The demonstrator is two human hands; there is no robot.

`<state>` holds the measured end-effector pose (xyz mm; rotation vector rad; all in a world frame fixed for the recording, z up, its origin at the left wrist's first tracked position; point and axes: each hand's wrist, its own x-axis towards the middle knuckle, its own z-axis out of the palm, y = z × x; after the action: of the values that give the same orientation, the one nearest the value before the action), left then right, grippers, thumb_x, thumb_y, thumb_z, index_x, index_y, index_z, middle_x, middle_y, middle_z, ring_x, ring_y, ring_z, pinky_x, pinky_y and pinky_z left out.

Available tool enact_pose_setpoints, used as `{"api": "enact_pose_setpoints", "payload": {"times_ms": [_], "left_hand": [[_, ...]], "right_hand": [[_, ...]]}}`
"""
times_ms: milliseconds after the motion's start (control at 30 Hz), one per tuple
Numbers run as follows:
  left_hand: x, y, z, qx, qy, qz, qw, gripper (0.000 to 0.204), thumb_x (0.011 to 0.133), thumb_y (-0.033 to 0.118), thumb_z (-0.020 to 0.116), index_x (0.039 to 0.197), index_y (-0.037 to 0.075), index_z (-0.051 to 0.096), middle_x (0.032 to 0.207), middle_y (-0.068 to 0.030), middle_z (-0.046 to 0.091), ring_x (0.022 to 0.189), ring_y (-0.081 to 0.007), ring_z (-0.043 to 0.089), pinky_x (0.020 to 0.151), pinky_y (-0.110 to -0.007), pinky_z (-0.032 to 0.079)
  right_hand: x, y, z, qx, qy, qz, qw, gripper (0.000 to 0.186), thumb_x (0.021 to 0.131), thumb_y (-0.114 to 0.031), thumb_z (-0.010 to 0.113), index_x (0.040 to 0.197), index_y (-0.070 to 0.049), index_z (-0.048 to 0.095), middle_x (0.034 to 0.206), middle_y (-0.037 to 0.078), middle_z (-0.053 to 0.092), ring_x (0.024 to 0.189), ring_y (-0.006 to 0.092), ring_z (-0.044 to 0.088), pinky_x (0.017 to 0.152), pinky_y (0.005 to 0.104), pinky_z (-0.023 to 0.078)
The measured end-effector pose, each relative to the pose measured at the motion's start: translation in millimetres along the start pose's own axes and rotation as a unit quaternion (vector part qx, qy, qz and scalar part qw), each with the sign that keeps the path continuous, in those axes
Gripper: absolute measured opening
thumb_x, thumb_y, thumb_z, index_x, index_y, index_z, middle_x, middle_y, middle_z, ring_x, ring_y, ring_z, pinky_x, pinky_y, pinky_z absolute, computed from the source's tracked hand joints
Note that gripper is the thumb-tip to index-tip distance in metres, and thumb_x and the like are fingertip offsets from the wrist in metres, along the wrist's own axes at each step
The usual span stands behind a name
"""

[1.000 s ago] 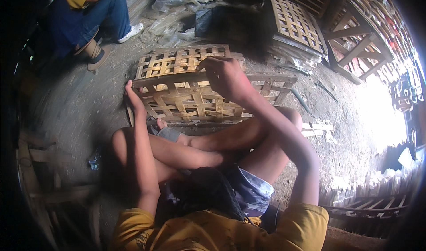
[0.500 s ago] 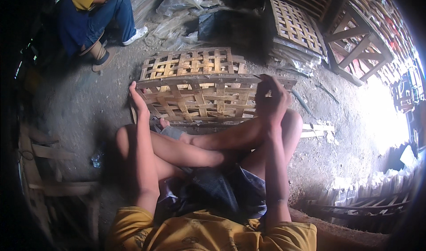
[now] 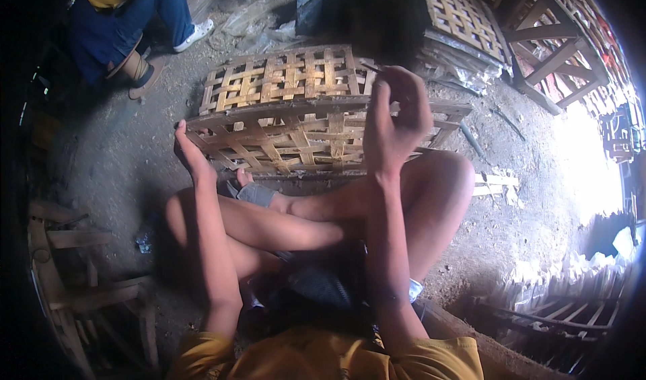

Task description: The person sits on the floor and weaves thin wooden strips into a lattice pattern by hand. They repeatedly interlace the strips, adjust the alignment, and press the edges to secure the weave.

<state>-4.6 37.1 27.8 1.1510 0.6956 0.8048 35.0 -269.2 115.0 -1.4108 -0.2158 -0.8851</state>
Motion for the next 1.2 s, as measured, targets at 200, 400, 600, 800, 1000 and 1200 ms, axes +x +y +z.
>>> {"api": "enact_pose_setpoints", "payload": {"times_ms": [200,400,600,800,1000,1200], "left_hand": [[13.2,-2.1,-5.5,-0.032,0.007,-0.001,0.999,0.039,0.097,0.048,0.058,0.103,0.009,0.059,0.094,-0.0024,0.059,0.088,-0.0154,0.056,0.084,-0.031,0.044],[13.3,-27.7,-6.2,-0.023,0.008,0.026,0.999,0.037,0.097,0.047,0.059,0.102,0.01,0.058,0.092,-0.0013,0.059,0.086,-0.0137,0.056,0.083,-0.029,0.043],[9.7,-27.4,4.6,-0.019,0.003,0.023,1.0,0.038,0.097,0.047,0.058,0.103,0.009,0.059,0.095,-0.0019,0.06,0.088,-0.0141,0.055,0.084,-0.03,0.043],[9.2,-14.6,16.3,-0.042,-0.012,0.021,0.999,0.039,0.097,0.047,0.058,0.105,0.009,0.059,0.097,-0.0025,0.06,0.089,-0.0145,0.055,0.084,-0.03,0.043],[19.9,-14.7,2.0,-0.065,-0.022,-0.005,0.998,0.039,0.096,0.046,0.058,0.107,0.009,0.059,0.099,-0.0033,0.061,0.09,-0.0151,0.054,0.085,-0.031,0.042],[21.1,-17.0,-1.9,-0.036,-0.022,0.017,0.999,0.04,0.093,0.043,0.062,0.106,0.006,0.063,0.094,-0.003,0.063,0.088,-0.0161,0.056,0.083,-0.031,0.043]], "right_hand": [[-12.5,27.2,-55.6,-0.213,0.032,-0.081,0.973,0.018,0.094,0.002,0.052,0.104,0.009,0.065,0.093,0.013,0.069,0.077,0.0179,0.063,0.07,0.0286,0.052],[-7.0,33.0,-43.8,-0.215,0.12,0.007,0.969,0.027,0.099,-0.008,0.051,0.114,0.011,0.063,0.099,0.018,0.07,0.081,0.0186,0.061,0.075,0.0299,0.049],[-23.6,41.3,-29.9,-0.227,-0.037,-0.074,0.971,0.023,0.095,-0.007,0.063,0.112,0.009,0.063,0.096,0.019,0.071,0.08,0.0201,0.067,0.074,0.0306,0.055],[-45.6,23.3,21.7,-0.208,-0.133,-0.104,0.963,0.034,0.071,0.014,0.073,0.103,0.003,0.068,0.088,0.01,0.072,0.069,0.0151,0.066,0.061,0.0269,0.053],[-58.1,-7.7,63.8,-0.174,-0.225,-0.025,0.958,0.024,0.079,0.008,0.069,0.099,-0.006,0.068,0.077,0.004,0.07,0.069,0.0092,0.069,0.065,0.0233,0.051],[-69.3,-12.6,70.6,-0.213,-0.265,-0.025,0.94,0.02,0.082,0.005,0.066,0.098,-0.006,0.064,0.077,0.009,0.068,0.065,0.0202,0.068,0.06,0.0318,0.051]]}}
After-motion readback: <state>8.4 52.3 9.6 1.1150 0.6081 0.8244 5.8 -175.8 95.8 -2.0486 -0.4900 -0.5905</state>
